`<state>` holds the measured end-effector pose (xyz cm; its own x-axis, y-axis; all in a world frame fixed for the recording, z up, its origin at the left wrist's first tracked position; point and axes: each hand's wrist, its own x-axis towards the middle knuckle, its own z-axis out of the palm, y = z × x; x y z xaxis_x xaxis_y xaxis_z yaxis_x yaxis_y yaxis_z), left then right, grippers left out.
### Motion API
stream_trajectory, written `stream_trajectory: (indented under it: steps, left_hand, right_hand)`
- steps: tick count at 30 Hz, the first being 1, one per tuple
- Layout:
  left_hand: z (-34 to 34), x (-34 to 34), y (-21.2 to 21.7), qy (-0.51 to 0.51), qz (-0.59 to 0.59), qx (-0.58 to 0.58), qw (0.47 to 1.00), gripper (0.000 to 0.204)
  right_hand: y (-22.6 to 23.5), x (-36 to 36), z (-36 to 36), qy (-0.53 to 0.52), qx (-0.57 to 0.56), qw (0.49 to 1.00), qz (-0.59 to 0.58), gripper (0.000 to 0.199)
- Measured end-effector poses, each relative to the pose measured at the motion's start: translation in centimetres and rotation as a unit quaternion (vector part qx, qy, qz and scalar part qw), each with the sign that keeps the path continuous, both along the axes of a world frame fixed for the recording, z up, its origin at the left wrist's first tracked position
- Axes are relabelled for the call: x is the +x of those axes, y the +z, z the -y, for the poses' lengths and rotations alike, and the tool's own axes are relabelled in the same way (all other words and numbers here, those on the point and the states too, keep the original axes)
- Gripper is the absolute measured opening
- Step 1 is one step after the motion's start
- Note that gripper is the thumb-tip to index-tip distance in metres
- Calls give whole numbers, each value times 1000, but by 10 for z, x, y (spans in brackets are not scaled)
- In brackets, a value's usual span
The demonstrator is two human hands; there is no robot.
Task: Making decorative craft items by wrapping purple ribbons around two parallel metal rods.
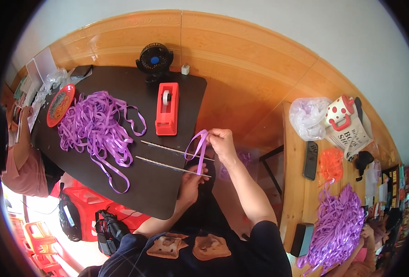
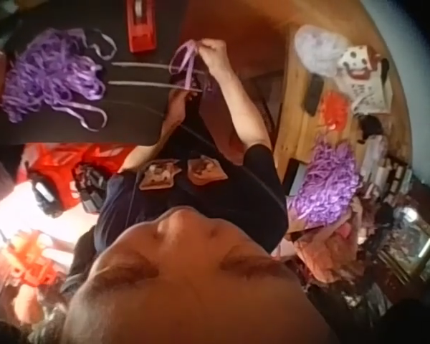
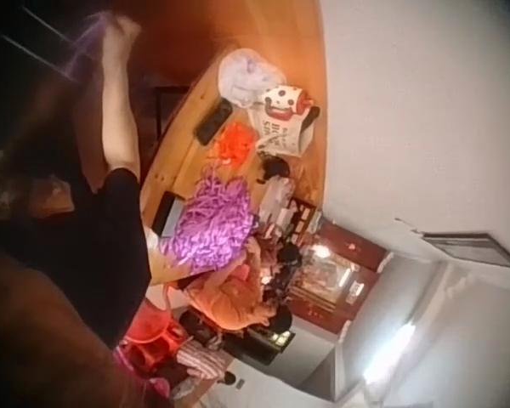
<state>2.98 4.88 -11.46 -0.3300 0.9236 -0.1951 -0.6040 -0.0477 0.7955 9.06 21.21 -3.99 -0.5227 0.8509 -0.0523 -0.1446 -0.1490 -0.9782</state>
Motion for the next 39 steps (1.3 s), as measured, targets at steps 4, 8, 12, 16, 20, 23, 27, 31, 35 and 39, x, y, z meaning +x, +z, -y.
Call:
stream_trajectory:
  steps: [4, 8, 12, 16, 20, 23, 27, 31, 35, 39]
  left_hand:
    - [-13, 1, 8, 41, -26, 20, 999, 24]
    - [-26, 8, 12, 120, -74, 65, 988, 29]
    - [-35, 9, 31, 183, -180, 65, 964, 33]
    - [-34, 1, 12, 150, -179, 172, 957, 19]
    - [-10, 7, 14, 42, -36, 0, 998, 16]
    - [17, 11, 28, 19, -15, 20, 1000, 18]
    - [52, 16, 26, 37, -57, -16, 998, 19]
    - [77, 17, 27, 20, -61, -74, 995, 19]
    - [96, 17, 33, -3, -57, -102, 993, 19]
    - [112, 16, 37, -27, -59, -117, 991, 20]
  right_hand:
    - [-26, -2, -2, -4, -49, 998, 40, 13]
    - [-34, 2, 11, 53, -68, 996, 9, 10]
    - [-57, 15, 25, 62, -127, 990, 4, 11]
    - [-39, 18, 56, 17, -146, 975, 164, 13]
    - [-49, 36, 88, 27, -198, 966, 162, 18]
    - [-75, 62, 110, 89, -165, 973, 133, 20]
    - [-71, 80, 131, -95, 156, 957, 226, 17]
    - [-33, 68, 145, -182, 302, 924, 148, 8]
    - [-16, 57, 153, -145, 550, 803, 178, 33]
    - [-16, 61, 154, -101, 650, 718, 227, 37]
